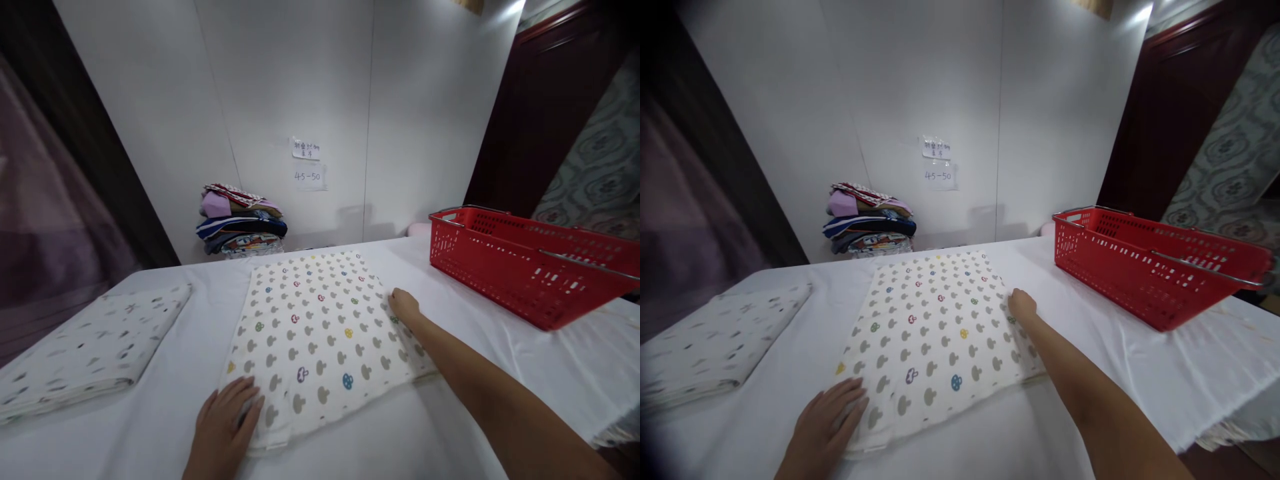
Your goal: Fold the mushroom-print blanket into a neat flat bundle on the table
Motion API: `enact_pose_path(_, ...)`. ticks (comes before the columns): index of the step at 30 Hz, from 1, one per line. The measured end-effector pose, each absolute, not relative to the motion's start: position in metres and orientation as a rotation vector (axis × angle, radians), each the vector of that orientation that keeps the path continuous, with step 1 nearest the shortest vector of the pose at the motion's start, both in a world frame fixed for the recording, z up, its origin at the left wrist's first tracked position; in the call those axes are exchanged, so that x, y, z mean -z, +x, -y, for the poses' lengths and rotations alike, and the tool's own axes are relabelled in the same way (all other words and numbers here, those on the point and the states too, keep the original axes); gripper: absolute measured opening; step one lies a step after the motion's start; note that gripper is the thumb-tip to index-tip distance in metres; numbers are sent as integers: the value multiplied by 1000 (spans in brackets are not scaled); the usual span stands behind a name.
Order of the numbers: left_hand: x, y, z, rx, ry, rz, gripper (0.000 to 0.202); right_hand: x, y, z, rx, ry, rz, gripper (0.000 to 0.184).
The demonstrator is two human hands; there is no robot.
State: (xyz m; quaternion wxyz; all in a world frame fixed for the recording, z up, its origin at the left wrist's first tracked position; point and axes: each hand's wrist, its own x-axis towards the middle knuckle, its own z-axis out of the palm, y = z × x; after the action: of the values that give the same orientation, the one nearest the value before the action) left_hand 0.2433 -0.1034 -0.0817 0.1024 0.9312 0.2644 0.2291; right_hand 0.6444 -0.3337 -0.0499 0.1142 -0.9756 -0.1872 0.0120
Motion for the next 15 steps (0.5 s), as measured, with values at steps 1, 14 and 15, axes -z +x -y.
enact_pose_path(1,82,243,103,-676,2753,-777,33,49,646,331,-34,-2863,553,27)
enact_pose_path(14,99,238,92,-717,2806,-723,33,62,670,304,72,-2870,557,31)
enact_pose_path(15,99,238,92,-715,2806,-723,33,63,671,305,75,-2874,557,31)
